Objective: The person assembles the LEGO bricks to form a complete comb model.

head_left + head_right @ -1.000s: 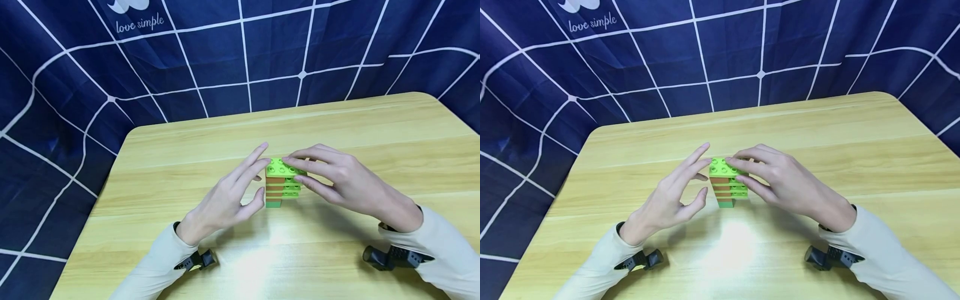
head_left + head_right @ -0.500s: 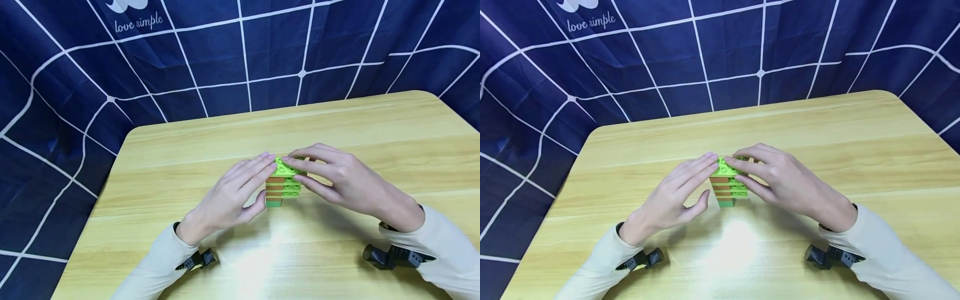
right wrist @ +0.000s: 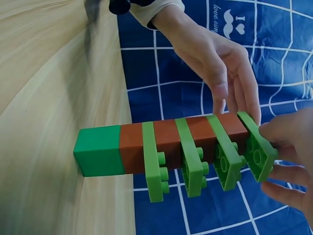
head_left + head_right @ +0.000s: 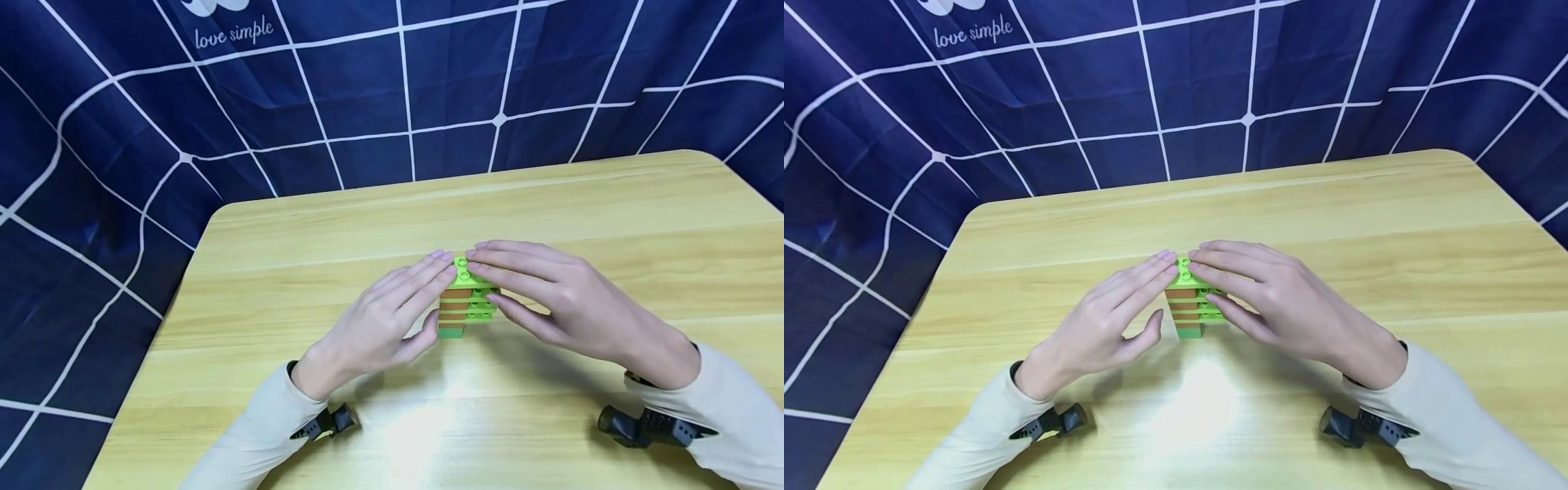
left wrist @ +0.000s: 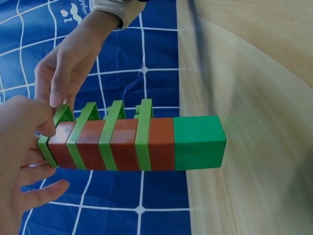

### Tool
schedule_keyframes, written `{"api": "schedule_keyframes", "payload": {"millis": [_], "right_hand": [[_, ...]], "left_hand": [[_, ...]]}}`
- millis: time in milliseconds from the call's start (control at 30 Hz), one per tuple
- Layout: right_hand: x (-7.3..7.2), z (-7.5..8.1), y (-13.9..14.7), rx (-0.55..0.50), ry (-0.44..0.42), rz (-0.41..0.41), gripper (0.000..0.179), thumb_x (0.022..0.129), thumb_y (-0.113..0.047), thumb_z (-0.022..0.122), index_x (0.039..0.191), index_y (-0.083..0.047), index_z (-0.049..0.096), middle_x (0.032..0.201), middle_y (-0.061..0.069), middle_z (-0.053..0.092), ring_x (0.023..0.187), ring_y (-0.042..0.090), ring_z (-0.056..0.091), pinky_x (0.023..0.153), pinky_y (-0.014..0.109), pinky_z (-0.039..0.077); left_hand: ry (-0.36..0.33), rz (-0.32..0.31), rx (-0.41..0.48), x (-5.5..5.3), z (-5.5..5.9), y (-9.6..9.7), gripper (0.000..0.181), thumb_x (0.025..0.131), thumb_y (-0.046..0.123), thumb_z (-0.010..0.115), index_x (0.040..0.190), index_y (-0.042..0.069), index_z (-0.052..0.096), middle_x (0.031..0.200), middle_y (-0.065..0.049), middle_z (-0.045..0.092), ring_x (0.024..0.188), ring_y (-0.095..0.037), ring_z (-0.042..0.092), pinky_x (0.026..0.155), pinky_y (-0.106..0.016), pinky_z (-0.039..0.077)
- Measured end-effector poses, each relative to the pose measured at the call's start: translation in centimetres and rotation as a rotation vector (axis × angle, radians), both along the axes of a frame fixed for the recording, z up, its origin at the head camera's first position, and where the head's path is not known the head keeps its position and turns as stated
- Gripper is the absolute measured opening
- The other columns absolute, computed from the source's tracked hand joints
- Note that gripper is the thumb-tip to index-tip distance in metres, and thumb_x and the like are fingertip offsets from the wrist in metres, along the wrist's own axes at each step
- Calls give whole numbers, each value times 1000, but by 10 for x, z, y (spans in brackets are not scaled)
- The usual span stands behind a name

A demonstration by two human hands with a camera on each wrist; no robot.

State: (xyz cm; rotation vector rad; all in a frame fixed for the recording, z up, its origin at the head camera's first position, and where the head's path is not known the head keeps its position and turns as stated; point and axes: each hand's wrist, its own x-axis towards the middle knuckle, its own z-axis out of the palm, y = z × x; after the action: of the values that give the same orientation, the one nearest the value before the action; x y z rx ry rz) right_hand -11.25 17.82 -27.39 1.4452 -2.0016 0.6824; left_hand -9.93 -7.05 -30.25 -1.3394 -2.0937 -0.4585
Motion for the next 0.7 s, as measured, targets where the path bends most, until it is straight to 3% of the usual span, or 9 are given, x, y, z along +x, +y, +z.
{"api": "schedule_keyframes", "payload": {"millis": [700], "right_hand": [[3,-9,0,-17,15,3,38,102,-23,45,115,4,68,119,19,66,125,19,55,112,24,39]], "left_hand": [[26,27,-11,4,-5,1,53,82,8,64,130,-10,51,134,-24,54,129,-30,50,112,-28,40]]}}
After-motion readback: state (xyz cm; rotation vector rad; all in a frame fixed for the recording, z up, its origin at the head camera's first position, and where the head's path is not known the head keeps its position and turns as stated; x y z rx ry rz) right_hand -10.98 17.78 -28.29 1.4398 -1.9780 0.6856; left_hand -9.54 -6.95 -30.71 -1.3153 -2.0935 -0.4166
